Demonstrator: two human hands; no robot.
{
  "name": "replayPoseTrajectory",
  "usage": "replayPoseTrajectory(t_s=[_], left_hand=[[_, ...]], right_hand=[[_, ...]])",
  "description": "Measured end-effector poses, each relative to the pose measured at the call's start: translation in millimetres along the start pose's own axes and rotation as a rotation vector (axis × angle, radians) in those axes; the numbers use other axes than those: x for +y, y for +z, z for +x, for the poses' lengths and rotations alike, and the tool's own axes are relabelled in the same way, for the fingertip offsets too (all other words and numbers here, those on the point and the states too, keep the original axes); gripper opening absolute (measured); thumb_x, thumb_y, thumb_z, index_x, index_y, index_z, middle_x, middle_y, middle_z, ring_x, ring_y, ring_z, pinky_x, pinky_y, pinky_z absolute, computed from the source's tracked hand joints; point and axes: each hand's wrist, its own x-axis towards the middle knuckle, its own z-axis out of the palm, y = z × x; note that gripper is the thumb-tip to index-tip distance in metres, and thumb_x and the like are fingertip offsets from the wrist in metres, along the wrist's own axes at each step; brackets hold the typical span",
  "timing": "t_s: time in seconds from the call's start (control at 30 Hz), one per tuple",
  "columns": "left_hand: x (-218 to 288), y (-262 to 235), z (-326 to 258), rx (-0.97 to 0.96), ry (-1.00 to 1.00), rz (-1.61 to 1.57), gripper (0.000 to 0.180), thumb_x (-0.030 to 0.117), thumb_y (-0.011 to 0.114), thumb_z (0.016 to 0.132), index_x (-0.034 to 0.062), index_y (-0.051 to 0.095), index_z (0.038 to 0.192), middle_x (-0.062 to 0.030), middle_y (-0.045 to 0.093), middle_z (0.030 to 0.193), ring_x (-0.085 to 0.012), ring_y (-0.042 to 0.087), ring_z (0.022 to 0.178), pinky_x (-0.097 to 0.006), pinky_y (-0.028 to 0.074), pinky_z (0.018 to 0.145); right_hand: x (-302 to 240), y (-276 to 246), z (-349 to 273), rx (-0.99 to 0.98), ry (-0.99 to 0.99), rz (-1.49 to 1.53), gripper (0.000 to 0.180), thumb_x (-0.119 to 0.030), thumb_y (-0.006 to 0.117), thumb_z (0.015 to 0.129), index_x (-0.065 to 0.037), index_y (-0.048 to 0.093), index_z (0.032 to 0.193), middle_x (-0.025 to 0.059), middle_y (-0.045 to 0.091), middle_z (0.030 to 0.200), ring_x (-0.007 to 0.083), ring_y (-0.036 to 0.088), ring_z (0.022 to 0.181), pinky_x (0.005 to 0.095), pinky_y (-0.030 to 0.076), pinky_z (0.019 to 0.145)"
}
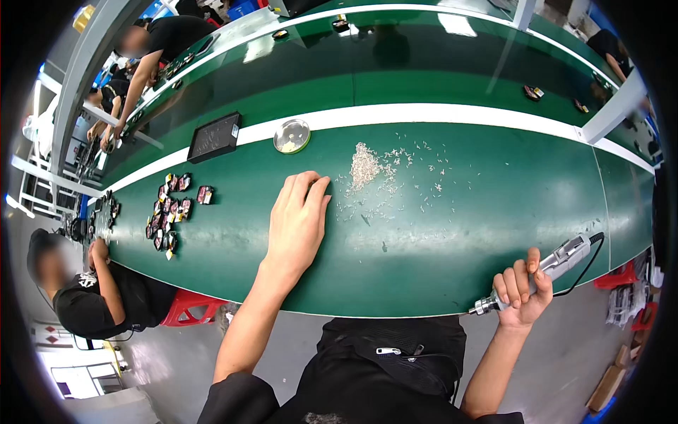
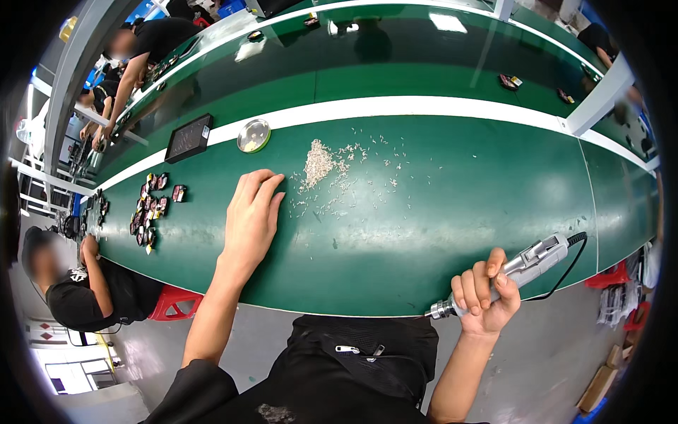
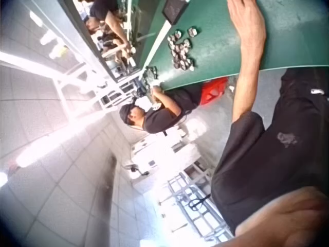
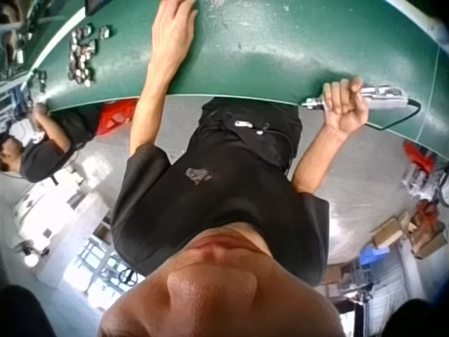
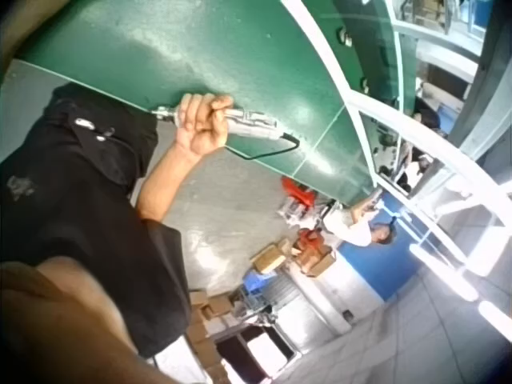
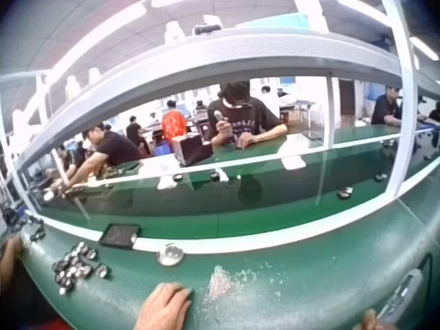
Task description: Assembling small electronic components using an electric screwdriver on a factory assembly line.
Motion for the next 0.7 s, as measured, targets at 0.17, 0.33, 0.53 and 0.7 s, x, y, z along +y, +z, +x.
replayPoseTrajectory(t_s=[0.17,0.33,0.53,0.7], left_hand=[[-5.0,12.2,19.7,-0.009,0.145,0.041,0.016,-0.002,0.066,0.078,-0.0008,0.061,0.093,-0.0086,0.057,0.092,-0.0265,0.057,0.084,-0.037,0.050,0.070],[-13.4,13.3,21.2,-0.056,0.279,0.118,0.013,-0.002,0.067,0.076,-0.0005,0.060,0.087,-0.0086,0.056,0.089,-0.0257,0.058,0.080,-0.036,0.050,0.067],[-10.5,11.3,21.4,0.028,0.182,-0.064,0.010,-0.003,0.064,0.078,-0.0025,0.055,0.082,-0.0097,0.055,0.084,-0.0280,0.055,0.076,-0.038,0.049,0.068],[34.5,2.0,-12.5,-0.065,-0.142,-0.546,0.008,-0.005,0.046,0.087,-0.0012,0.041,0.091,-0.0136,0.053,0.081,-0.0235,0.052,0.070,-0.033,0.045,0.067]], right_hand=[[-1.5,-2.0,-3.6,0.061,-0.033,0.097,0.008,-0.013,0.050,0.089,-0.005,0.050,0.090,-0.0007,0.037,0.048,0.0108,0.037,0.038,0.0297,0.036,0.045],[-2.0,-2.2,-5.2,0.052,-0.050,0.096,0.008,-0.013,0.049,0.089,-0.005,0.049,0.090,-0.0008,0.037,0.048,0.0106,0.037,0.039,0.0296,0.037,0.046],[-2.8,-1.6,-9.5,0.079,-0.067,0.119,0.008,-0.013,0.049,0.089,-0.005,0.050,0.090,-0.0008,0.037,0.048,0.0110,0.037,0.039,0.0296,0.037,0.046],[-1.8,-2.9,-7.2,0.067,-0.055,0.114,0.011,-0.015,0.048,0.090,-0.005,0.051,0.091,-0.0016,0.037,0.048,0.0106,0.036,0.040,0.0289,0.036,0.047]])
